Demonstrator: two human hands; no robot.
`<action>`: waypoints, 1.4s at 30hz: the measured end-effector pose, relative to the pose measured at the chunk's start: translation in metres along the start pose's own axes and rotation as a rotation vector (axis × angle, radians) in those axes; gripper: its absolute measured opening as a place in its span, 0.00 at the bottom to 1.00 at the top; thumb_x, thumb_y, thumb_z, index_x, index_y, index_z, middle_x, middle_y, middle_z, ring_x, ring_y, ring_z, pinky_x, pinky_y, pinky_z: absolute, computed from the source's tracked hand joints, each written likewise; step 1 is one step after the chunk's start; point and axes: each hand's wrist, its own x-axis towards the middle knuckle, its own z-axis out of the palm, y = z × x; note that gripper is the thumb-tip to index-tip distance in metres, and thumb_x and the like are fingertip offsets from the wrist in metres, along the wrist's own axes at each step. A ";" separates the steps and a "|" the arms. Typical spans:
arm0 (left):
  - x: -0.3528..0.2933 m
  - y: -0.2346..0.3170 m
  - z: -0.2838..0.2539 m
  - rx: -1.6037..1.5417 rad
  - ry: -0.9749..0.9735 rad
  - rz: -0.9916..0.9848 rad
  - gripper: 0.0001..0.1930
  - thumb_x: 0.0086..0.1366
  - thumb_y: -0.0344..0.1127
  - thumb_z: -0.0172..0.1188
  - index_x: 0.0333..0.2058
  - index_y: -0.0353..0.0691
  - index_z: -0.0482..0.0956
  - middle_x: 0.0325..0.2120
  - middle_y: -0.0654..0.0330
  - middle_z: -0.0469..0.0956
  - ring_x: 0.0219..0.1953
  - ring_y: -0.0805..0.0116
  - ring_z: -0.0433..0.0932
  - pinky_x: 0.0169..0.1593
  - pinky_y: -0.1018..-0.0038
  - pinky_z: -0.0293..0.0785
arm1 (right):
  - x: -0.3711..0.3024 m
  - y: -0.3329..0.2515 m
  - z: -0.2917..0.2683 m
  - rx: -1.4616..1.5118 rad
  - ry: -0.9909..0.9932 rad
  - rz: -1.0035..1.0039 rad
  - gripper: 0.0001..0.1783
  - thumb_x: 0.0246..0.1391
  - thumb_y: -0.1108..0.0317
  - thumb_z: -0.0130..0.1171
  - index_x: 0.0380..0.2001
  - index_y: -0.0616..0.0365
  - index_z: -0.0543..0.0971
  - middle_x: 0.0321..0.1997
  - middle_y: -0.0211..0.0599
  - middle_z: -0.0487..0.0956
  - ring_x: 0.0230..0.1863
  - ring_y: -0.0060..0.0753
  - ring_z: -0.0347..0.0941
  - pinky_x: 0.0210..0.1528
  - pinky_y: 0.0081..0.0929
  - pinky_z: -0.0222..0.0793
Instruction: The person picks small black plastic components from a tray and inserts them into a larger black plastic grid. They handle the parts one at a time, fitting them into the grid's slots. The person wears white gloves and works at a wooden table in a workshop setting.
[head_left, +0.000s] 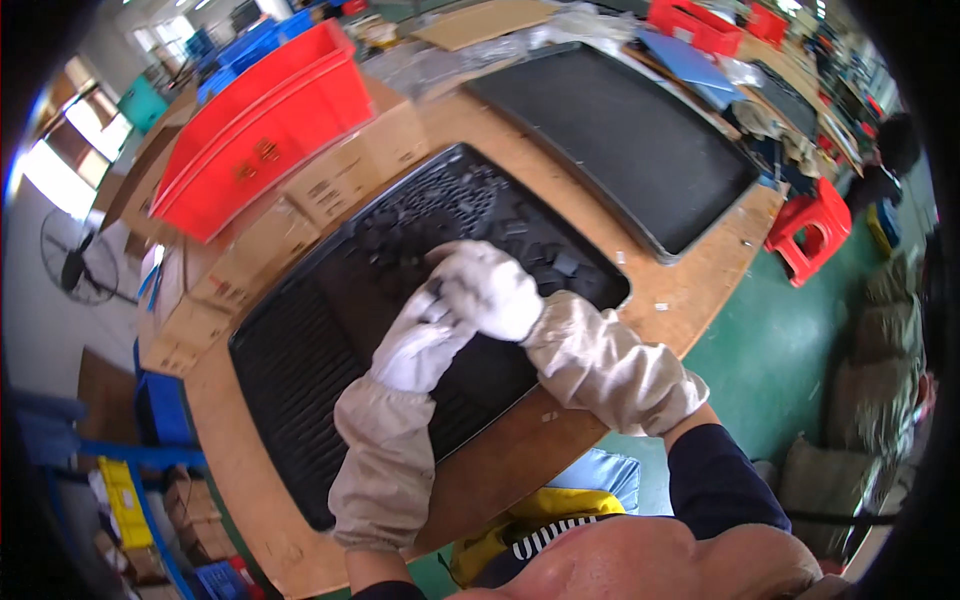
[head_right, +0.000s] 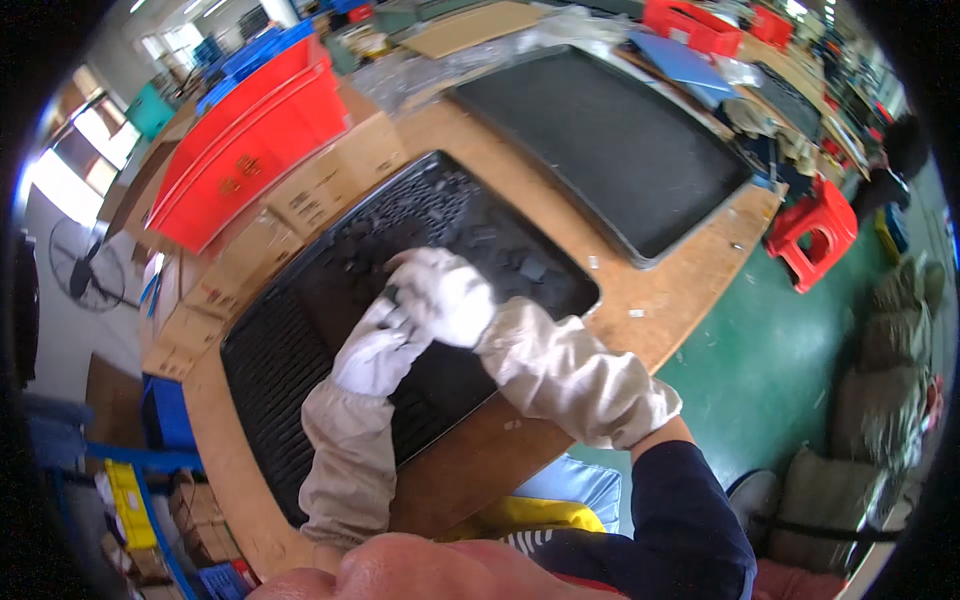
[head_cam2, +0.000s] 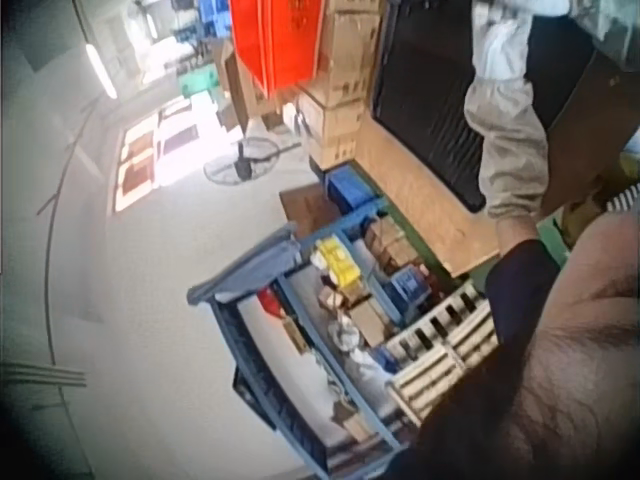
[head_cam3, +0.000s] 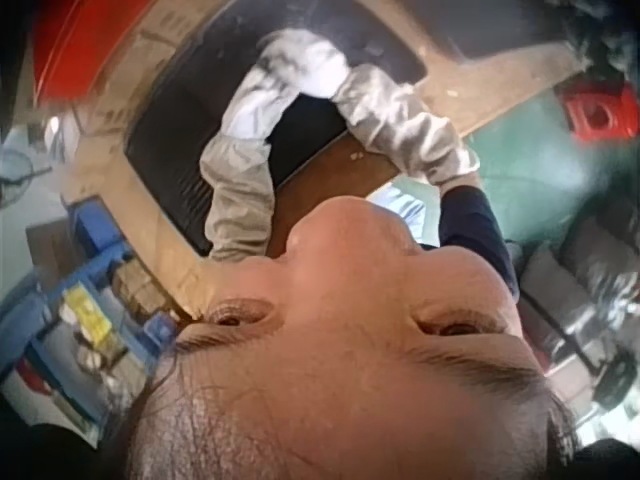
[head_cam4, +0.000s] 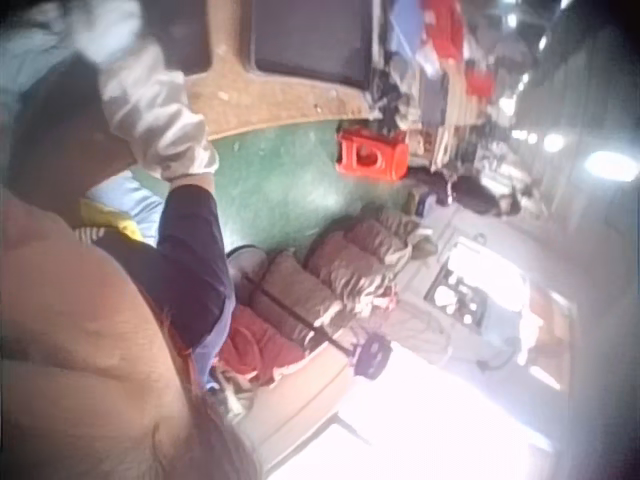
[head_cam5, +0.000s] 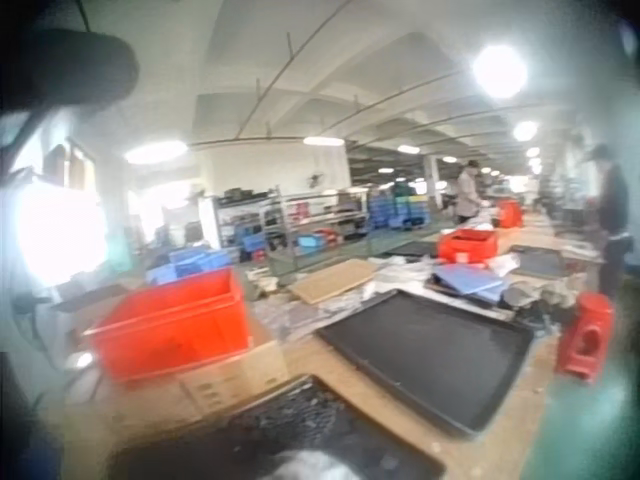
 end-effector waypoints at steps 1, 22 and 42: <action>0.000 0.000 0.000 0.042 -0.013 -0.015 0.26 0.67 0.29 0.55 0.62 0.32 0.63 0.51 0.54 0.75 0.46 0.64 0.77 0.54 0.65 0.77 | -0.003 0.001 0.000 0.035 0.035 0.122 0.12 0.57 0.72 0.54 0.43 0.59 0.79 0.47 0.47 0.80 0.46 0.50 0.78 0.48 0.39 0.75; -0.014 0.024 0.014 0.828 0.424 -0.055 0.22 0.64 0.51 0.65 0.52 0.47 0.78 0.41 0.67 0.79 0.39 0.79 0.75 0.37 0.76 0.78 | 0.020 -0.029 -0.014 -0.392 -0.007 -0.174 0.15 0.39 0.70 0.68 0.34 0.45 0.82 0.39 0.29 0.78 0.43 0.39 0.75 0.42 0.36 0.72; -0.013 0.029 0.011 0.879 0.405 -0.076 0.21 0.64 0.49 0.65 0.51 0.45 0.77 0.41 0.67 0.77 0.42 0.78 0.76 0.40 0.77 0.78 | 0.020 -0.034 -0.013 -0.488 -0.043 -0.255 0.18 0.42 0.68 0.65 0.41 0.45 0.80 0.42 0.26 0.77 0.43 0.37 0.74 0.45 0.36 0.69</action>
